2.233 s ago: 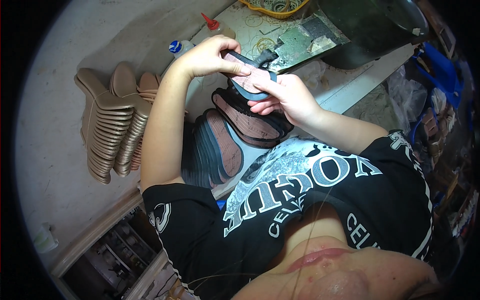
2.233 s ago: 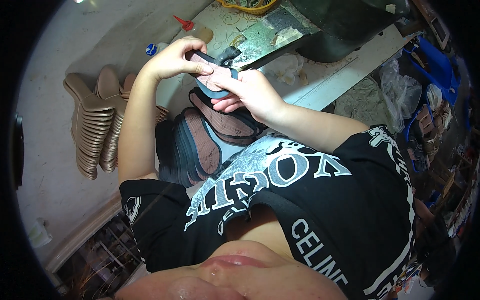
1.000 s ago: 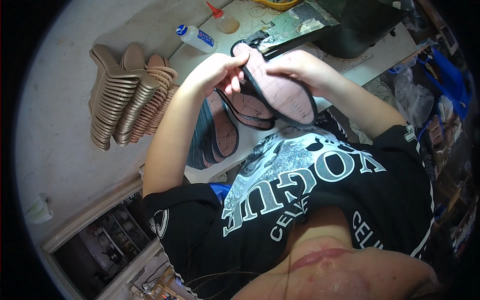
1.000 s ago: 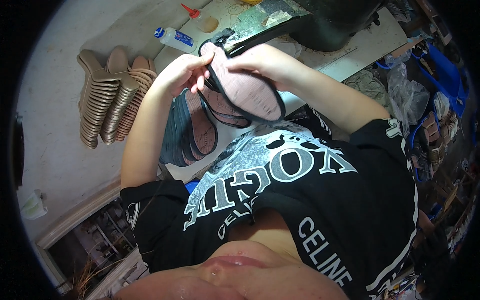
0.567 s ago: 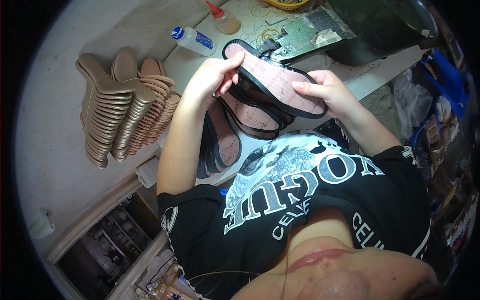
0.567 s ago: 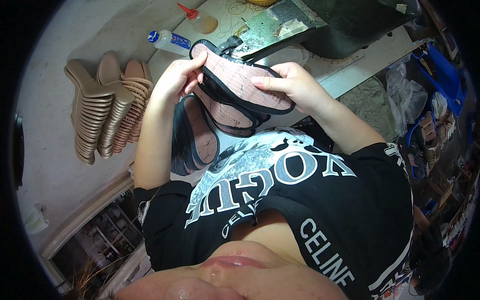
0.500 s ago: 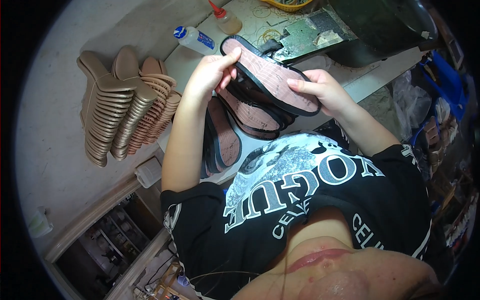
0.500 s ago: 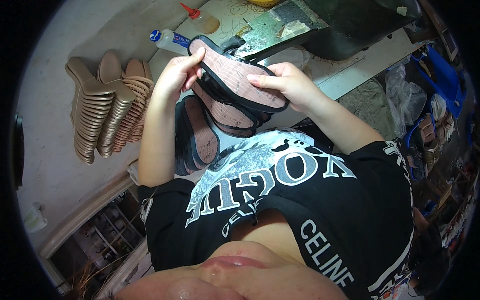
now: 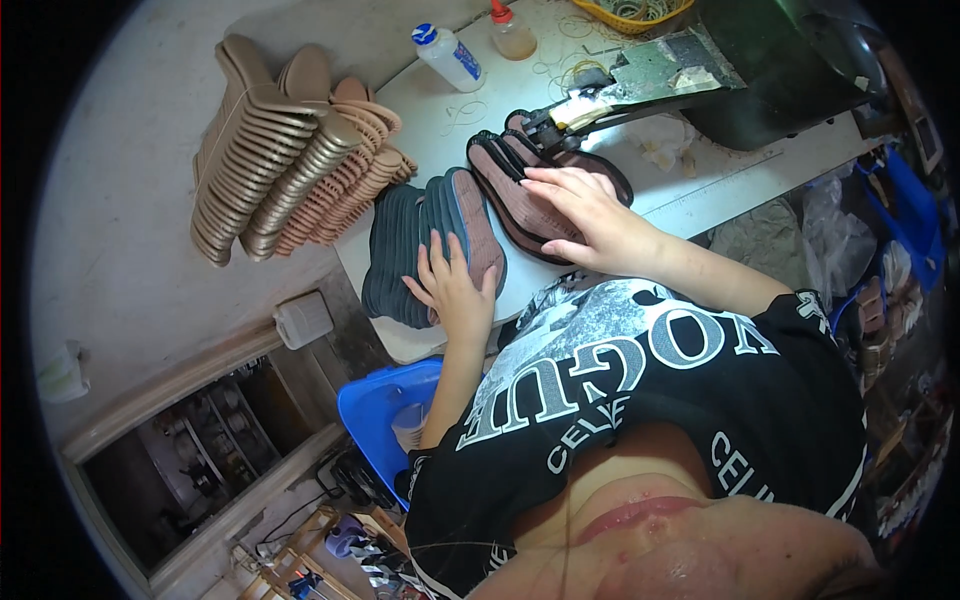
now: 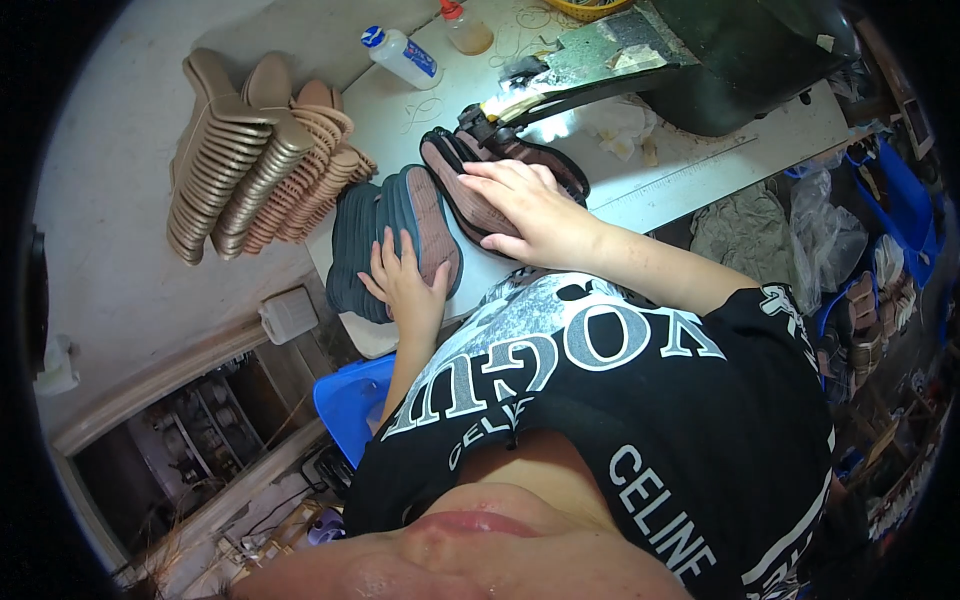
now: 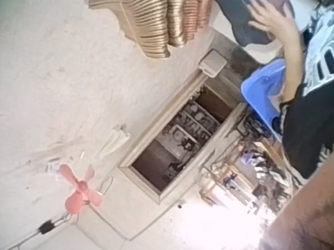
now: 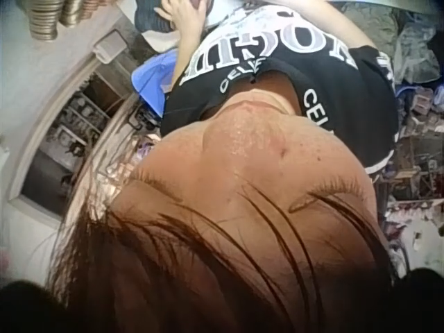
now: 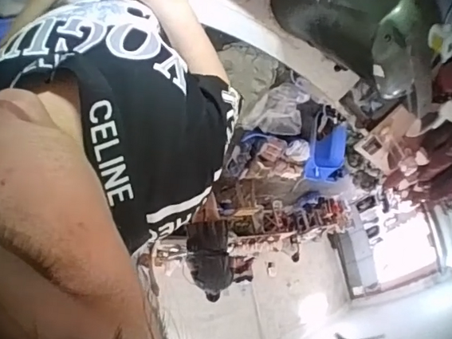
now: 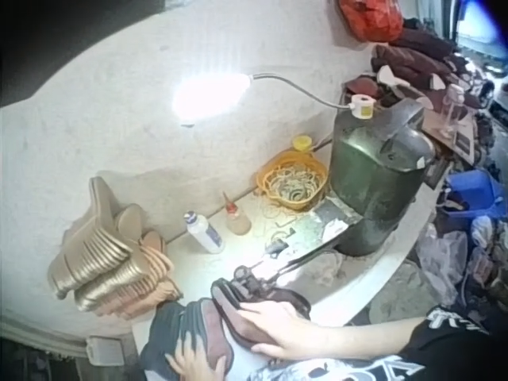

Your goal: Inspect and assemble shoe insoles by aligning and stacking them.

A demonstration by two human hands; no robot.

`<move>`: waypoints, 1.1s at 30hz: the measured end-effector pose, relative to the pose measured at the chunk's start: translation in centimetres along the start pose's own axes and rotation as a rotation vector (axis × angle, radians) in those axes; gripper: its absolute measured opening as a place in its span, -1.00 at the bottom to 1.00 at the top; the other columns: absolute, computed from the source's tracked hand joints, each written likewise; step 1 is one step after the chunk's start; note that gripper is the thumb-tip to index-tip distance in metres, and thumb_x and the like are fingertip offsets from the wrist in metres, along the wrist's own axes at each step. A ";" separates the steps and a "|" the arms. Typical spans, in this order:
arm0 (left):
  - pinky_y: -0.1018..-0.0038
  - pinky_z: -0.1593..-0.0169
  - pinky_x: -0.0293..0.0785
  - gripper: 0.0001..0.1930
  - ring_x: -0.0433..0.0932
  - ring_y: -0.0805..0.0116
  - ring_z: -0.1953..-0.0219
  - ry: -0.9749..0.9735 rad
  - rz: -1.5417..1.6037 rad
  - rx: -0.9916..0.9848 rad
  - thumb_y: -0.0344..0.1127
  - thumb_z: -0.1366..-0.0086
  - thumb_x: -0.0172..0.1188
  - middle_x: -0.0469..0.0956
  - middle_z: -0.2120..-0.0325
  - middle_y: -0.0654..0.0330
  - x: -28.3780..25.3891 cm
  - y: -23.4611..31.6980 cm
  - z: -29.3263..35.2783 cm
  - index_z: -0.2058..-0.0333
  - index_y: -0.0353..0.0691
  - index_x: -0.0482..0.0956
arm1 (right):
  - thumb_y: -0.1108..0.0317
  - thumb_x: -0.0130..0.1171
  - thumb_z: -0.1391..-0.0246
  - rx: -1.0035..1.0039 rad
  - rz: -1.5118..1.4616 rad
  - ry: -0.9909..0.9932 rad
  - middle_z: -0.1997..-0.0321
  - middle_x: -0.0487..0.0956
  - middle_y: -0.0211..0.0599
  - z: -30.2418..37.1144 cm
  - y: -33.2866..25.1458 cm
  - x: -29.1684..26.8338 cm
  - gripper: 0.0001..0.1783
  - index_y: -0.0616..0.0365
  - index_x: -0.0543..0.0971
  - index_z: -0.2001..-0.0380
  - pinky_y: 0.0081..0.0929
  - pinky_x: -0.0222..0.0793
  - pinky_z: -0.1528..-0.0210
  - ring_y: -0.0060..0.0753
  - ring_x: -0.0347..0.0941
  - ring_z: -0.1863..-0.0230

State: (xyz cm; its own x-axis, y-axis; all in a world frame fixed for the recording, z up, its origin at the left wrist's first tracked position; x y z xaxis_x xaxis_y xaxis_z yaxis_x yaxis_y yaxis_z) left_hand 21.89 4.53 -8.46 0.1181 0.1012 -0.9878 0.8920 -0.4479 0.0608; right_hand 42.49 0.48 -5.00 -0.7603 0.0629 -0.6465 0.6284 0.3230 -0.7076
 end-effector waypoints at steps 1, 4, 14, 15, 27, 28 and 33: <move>-0.11 -0.27 -0.32 -0.30 0.00 -0.03 -0.28 -0.015 -0.004 -0.006 -0.16 0.03 0.33 0.16 -0.19 -0.06 0.1 0.0 0.4 -0.10 -0.31 0.35 | 0.22 0.26 0.05 -0.035 -0.017 0.025 -0.22 0.28 -0.09 -0.3 -0.9 -0.6 -0.34 0.14 0.32 -0.14 -0.19 0.01 -0.24 -0.06 0.16 -0.23; -0.05 -0.26 -0.28 -0.43 0.08 0.03 -0.22 0.101 0.055 0.003 -0.17 0.11 0.41 0.23 -0.14 0.03 -0.6 0.3 0.7 0.09 -0.26 0.50 | 0.24 0.24 0.03 -0.036 -0.170 -0.130 -0.12 0.39 -0.11 -0.2 -0.3 0.4 -0.47 0.17 0.42 -0.03 -0.23 0.04 -0.22 -0.09 0.25 -0.16; 0.52 0.05 0.30 -0.73 0.40 0.44 0.21 0.252 1.403 -0.168 -0.37 -0.18 0.26 0.43 0.25 0.21 -3.1 1.9 1.0 0.21 -0.29 0.39 | 0.21 0.28 -0.02 0.165 -0.768 -0.038 -0.09 0.43 -0.14 0.1 0.0 1.2 -0.32 0.23 0.29 -0.15 -0.35 0.26 -0.16 -0.34 0.34 -0.13; 0.57 0.04 0.28 -0.70 0.35 0.56 0.20 0.160 1.460 -0.071 -0.36 -0.23 0.22 0.41 0.26 0.26 -3.2 3.4 0.5 0.13 -0.28 0.34 | 0.24 0.29 0.00 0.286 -0.953 -0.069 -0.05 0.46 -0.19 -0.4 0.5 1.7 -0.34 0.23 0.30 -0.14 -0.36 0.27 -0.16 -0.38 0.36 -0.09; 0.55 0.07 0.41 -0.63 0.51 0.49 0.22 -0.360 1.999 -0.099 -0.39 -0.20 0.20 0.54 0.22 0.17 -4.9 10.1 -10.1 0.05 -0.36 0.36 | 0.16 0.09 -0.18 0.244 -1.619 -0.315 0.25 0.57 -0.34 -0.6 1.0 -0.8 -0.63 0.28 0.50 0.14 -0.53 0.43 0.08 -0.52 0.50 0.21; 0.56 0.07 0.41 -0.65 0.51 0.49 0.22 -0.400 2.064 -0.086 -0.40 -0.20 0.20 0.54 0.24 0.18 -4.8 10.9 -10.3 0.06 -0.35 0.37 | 0.19 0.13 -0.16 0.285 -1.603 -0.290 0.27 0.57 -0.36 -0.5 2.2 -0.1 -0.65 0.27 0.51 0.16 -0.57 0.44 0.13 -0.56 0.50 0.25; 0.57 0.10 0.42 -0.65 0.51 0.52 0.24 -0.382 2.051 0.044 -0.44 -0.16 0.23 0.55 0.23 0.20 -4.1 12.7 -10.9 0.08 -0.33 0.38 | 0.23 0.28 -0.02 0.335 -1.356 -0.317 0.48 0.53 -0.47 -1.0 3.0 -1.7 -0.74 0.23 0.56 0.41 -0.69 0.39 0.35 -0.70 0.42 0.46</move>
State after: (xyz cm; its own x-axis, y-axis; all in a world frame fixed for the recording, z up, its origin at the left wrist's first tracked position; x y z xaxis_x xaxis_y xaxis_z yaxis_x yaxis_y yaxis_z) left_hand 37.54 8.11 -2.07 0.6162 -0.5993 0.5110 -0.3882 0.3335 0.8591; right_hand 45.53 2.28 -5.74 -0.7538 -0.3320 0.5670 -0.4977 -0.2749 -0.8226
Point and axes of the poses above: each hand's wrist, its own z-axis away from the middle knuckle, its own x-axis out of the palm, y = z × x, the point moved 7 cm from there along -z, towards the middle knuckle
